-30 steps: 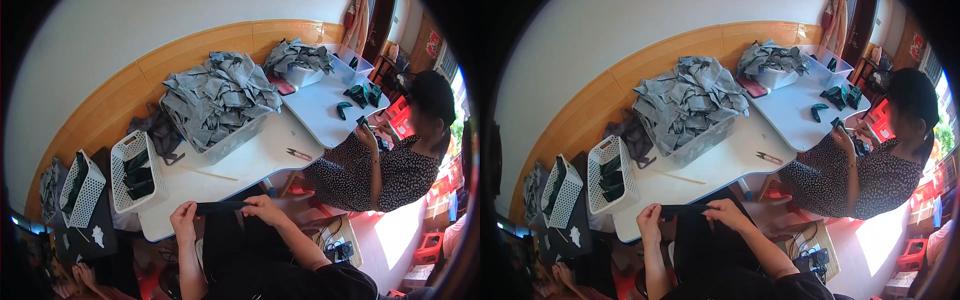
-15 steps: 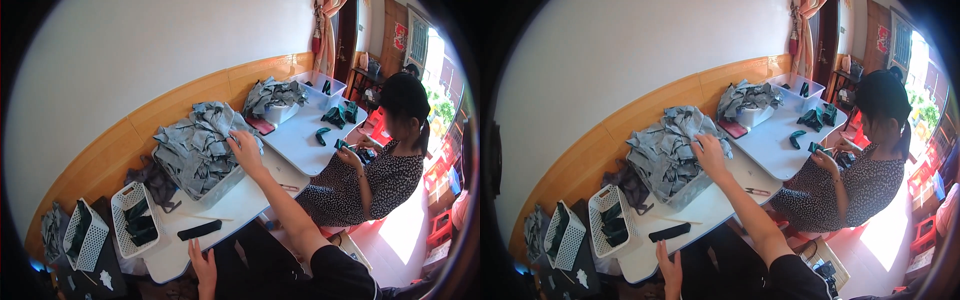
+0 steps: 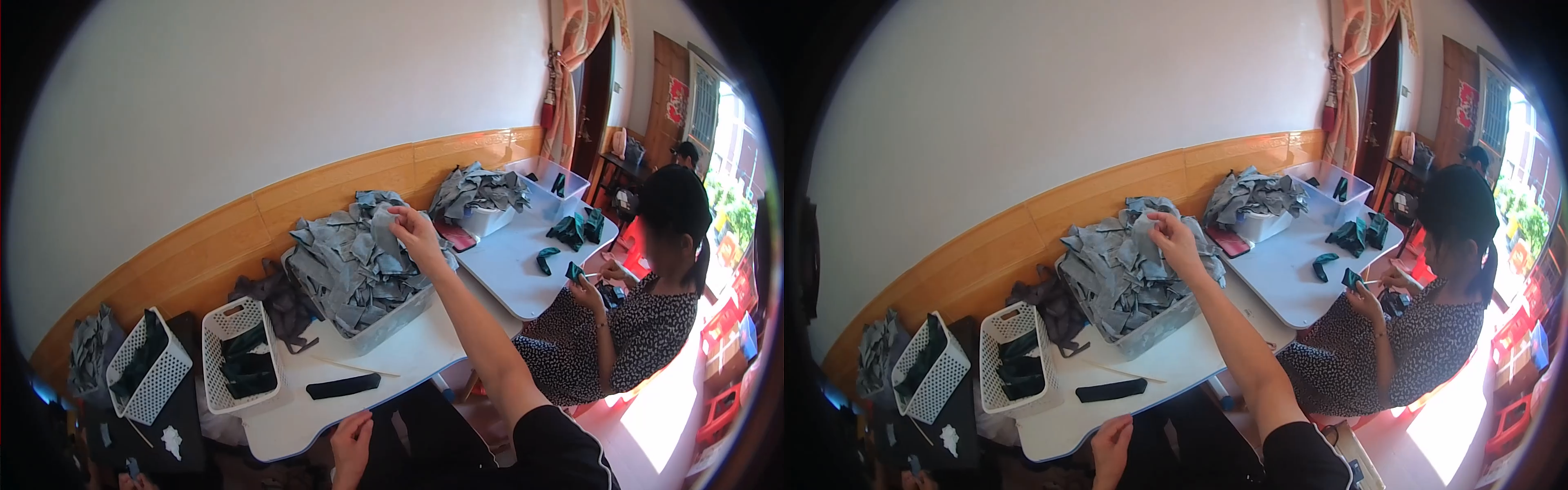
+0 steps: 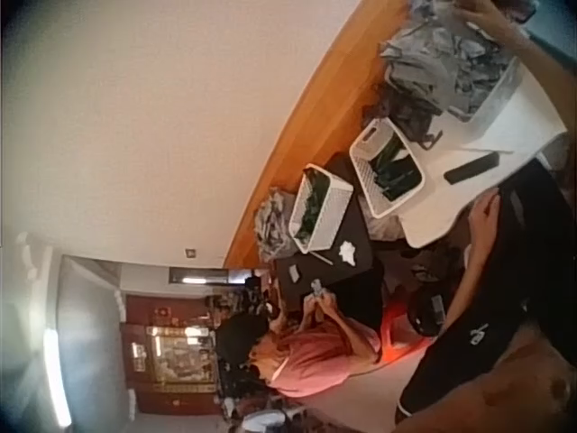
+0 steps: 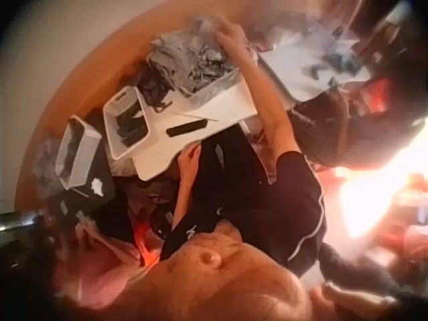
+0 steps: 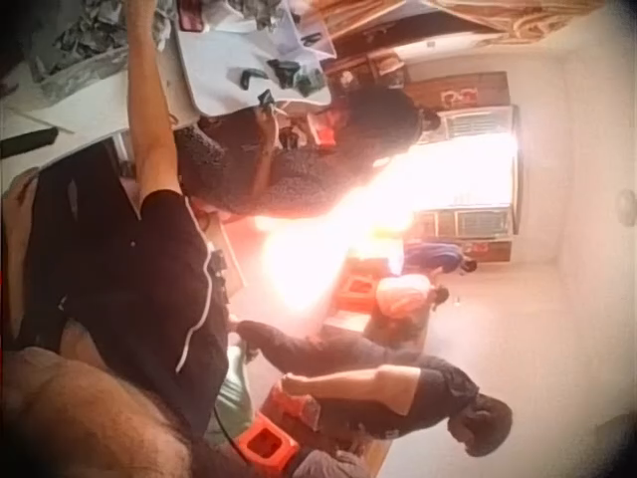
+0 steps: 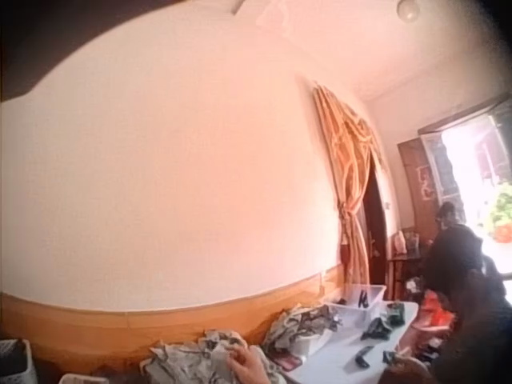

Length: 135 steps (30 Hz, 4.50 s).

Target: Using a wooden stick to turn small sewn fabric pieces inside out.

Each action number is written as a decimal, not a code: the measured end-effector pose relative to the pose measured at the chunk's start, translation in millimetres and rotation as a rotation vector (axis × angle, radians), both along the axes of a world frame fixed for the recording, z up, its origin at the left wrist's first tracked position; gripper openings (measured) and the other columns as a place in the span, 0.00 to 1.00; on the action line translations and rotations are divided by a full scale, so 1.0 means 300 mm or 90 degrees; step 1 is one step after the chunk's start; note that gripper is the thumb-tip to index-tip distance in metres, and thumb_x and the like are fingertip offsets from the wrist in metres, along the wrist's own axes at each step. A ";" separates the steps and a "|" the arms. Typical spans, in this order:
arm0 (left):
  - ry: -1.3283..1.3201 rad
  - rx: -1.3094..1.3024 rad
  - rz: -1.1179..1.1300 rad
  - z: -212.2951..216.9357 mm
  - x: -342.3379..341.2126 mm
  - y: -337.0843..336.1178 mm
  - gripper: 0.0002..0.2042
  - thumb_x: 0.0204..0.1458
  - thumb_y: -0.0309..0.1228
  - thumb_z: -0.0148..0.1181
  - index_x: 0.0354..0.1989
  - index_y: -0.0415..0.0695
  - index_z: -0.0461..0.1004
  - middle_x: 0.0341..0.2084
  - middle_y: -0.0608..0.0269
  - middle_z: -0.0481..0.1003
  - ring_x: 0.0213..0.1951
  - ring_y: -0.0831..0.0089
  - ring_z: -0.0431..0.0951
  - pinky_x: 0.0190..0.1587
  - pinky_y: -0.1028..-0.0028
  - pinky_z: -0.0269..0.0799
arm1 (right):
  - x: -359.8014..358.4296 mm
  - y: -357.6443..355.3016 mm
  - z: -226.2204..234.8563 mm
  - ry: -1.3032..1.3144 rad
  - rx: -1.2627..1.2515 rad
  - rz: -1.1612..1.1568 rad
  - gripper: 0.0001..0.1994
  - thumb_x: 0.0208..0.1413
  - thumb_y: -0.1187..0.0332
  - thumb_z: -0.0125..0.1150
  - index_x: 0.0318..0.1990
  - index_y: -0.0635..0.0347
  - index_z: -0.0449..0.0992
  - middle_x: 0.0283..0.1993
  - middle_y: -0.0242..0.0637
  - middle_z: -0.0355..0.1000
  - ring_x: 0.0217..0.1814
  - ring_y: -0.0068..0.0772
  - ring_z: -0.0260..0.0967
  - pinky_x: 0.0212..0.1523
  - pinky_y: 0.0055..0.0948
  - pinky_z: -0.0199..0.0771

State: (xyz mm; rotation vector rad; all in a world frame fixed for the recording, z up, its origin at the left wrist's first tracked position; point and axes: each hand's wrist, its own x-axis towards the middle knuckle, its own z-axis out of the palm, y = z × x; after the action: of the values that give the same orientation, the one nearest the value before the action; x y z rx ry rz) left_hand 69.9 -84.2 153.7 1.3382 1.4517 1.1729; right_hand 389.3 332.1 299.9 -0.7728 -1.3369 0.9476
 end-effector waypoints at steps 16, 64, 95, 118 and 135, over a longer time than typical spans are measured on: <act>-0.687 -0.175 0.044 -0.211 -0.221 0.113 0.05 0.85 0.25 0.79 0.60 0.38 0.95 0.52 0.53 0.98 0.49 0.62 1.01 0.59 0.59 1.02 | -0.419 -1.019 -0.435 -0.346 0.016 0.220 0.12 0.80 0.75 0.83 0.66 0.58 0.97 0.65 0.40 0.86 0.64 0.43 0.89 0.67 0.40 0.89; -0.340 -0.133 -0.019 -0.651 -0.005 0.095 0.07 0.89 0.31 0.76 0.58 0.42 0.94 0.46 0.68 0.91 0.46 0.78 0.88 0.56 0.73 0.85 | -0.453 -1.089 -1.043 -0.057 -0.387 0.058 0.15 0.81 0.79 0.77 0.69 0.62 0.96 0.55 0.34 0.96 0.54 0.27 0.91 0.59 0.33 0.90; -0.704 -0.203 0.096 -0.519 -0.050 0.075 0.10 0.89 0.33 0.78 0.69 0.43 0.92 0.62 0.61 0.96 0.61 0.68 0.96 0.69 0.56 0.95 | -0.514 -1.175 -0.931 -0.178 -0.334 0.129 0.14 0.83 0.81 0.70 0.68 0.64 0.92 0.59 0.31 0.85 0.56 0.20 0.81 0.56 0.27 0.83; -0.188 0.012 0.267 -0.633 0.075 0.091 0.12 0.95 0.37 0.68 0.61 0.39 0.79 0.46 0.61 0.84 0.49 0.74 0.83 0.53 0.67 0.82 | -0.588 -1.170 -1.069 -0.281 -0.224 -0.038 0.14 0.78 0.73 0.80 0.66 0.60 0.96 0.62 0.43 0.83 0.69 0.47 0.83 0.71 0.42 0.83; -0.203 0.035 -0.063 -0.601 -0.137 0.056 0.08 0.91 0.30 0.71 0.63 0.38 0.92 0.55 0.65 0.90 0.57 0.75 0.88 0.66 0.70 0.85 | -0.479 -1.256 -0.993 0.634 -0.818 0.745 0.29 1.03 0.34 0.49 0.45 0.37 0.79 0.27 0.12 0.55 0.30 0.21 0.54 0.56 0.44 0.73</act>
State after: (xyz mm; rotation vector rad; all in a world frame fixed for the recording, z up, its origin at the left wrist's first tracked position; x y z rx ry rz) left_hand 28.8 -67.3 -26.4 1.1818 1.1214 1.3007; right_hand 245.5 -44.9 1.9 -0.1575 0.0073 2.7514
